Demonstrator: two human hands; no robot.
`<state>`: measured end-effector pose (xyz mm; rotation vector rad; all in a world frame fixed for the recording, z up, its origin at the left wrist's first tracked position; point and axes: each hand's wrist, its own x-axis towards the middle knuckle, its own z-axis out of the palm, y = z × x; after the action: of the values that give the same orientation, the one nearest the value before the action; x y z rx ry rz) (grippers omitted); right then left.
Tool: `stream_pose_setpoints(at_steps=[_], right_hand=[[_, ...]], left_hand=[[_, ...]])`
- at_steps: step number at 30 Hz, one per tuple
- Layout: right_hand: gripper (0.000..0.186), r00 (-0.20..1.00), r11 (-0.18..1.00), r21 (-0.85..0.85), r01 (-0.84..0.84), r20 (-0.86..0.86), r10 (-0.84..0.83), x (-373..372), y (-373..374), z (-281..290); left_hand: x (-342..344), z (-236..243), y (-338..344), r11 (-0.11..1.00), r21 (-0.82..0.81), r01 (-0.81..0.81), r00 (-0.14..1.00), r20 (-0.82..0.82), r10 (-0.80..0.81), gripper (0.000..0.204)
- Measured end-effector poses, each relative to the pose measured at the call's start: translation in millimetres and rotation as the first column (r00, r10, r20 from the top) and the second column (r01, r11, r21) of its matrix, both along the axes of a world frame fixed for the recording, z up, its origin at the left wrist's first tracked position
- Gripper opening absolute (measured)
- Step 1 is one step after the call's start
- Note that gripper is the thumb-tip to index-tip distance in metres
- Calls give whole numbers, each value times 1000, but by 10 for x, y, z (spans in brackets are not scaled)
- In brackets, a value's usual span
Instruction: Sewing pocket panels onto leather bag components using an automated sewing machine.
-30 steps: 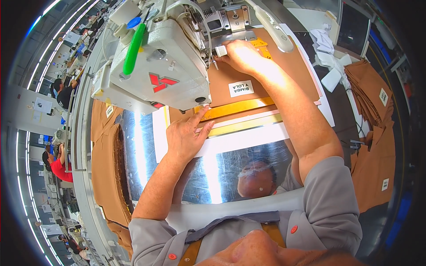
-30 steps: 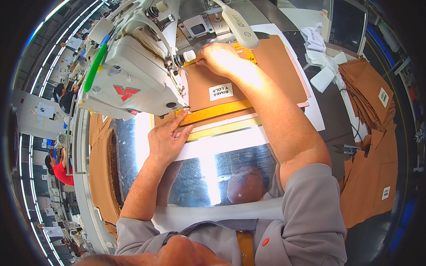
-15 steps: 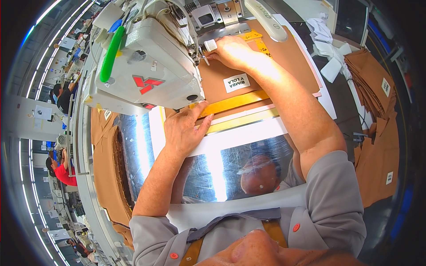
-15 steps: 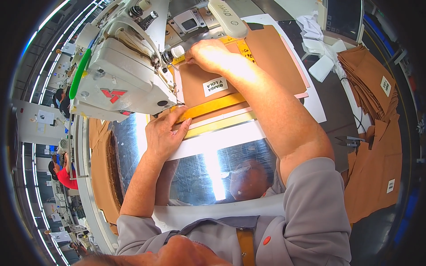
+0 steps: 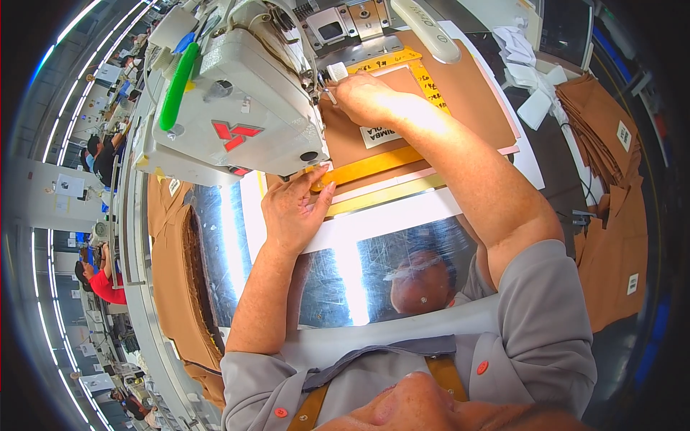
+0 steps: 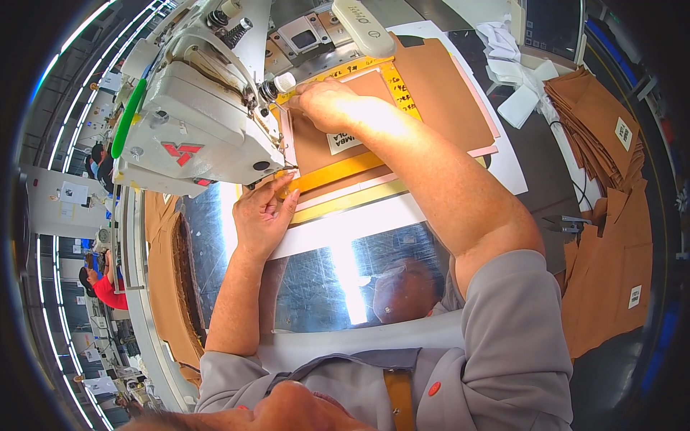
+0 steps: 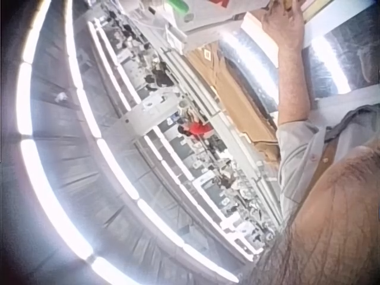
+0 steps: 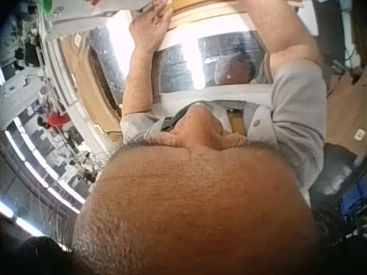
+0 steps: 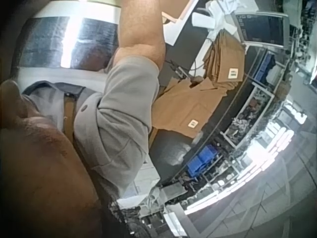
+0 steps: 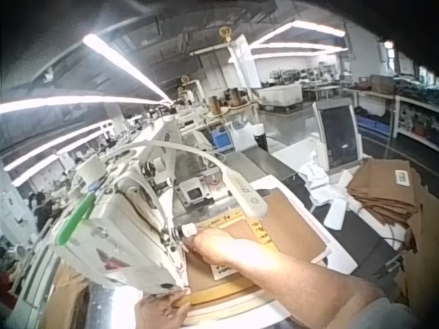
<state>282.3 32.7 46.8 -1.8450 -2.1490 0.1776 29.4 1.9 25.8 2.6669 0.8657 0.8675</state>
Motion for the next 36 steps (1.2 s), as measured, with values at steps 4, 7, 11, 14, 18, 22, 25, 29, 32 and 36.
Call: stream_pose_setpoints(at_steps=[4, 7, 11, 14, 18, 22, 25, 29, 32, 36], right_hand=[[23, 996, 984, 154, -84, 42, 79, 125, 36, -66], [22, 995, 971, 217, -98, 4, 100, 100, 39, -124], [25, 998, 984, 176, 21, -61, -11, -12, 47, -149], [29, 995, 988, 131, 81, -67, -73, -60, 31, -128], [26, 987, 976, 160, 149, -85, -137, -132, 25, -135], [28, 989, 980, 138, 142, -49, -136, -153, 82, -177], [27, 995, 976, 200, 91, 22, -97, -136, 97, -256], [18, 998, 950, 306, 63, 4, -67, -116, 117, -283], [21, 992, 944, 318, 85, 59, -109, -131, 81, -268], [18, 982, 824, 561, 82, 97, -164, -71, 65, -343]], left_hand=[[32, -12, 35, 999, 41, 30, 999, -20, -30, 35], [70, -3, 6, 997, 67, 48, 997, -71, -43, 36], [84, -25, 11, 983, 164, 88, 988, -144, -65, 37], [101, -4, -12, 979, 179, 100, 974, -217, -60, 40], [118, 43, -25, 976, 193, 101, 955, -292, -41, 43], [130, 108, -45, 995, 96, 34, 914, -406, 8, 43], [106, 73, -26, 995, 96, 14, 916, -401, 26, 43], [85, 7, 16, 995, 88, 45, 964, -265, -20, 41], [99, 73, -13, 1000, -5, 11, 966, -256, -12, 39], [117, 80, -2, 997, -83, 8, 977, -210, -25, 37]])
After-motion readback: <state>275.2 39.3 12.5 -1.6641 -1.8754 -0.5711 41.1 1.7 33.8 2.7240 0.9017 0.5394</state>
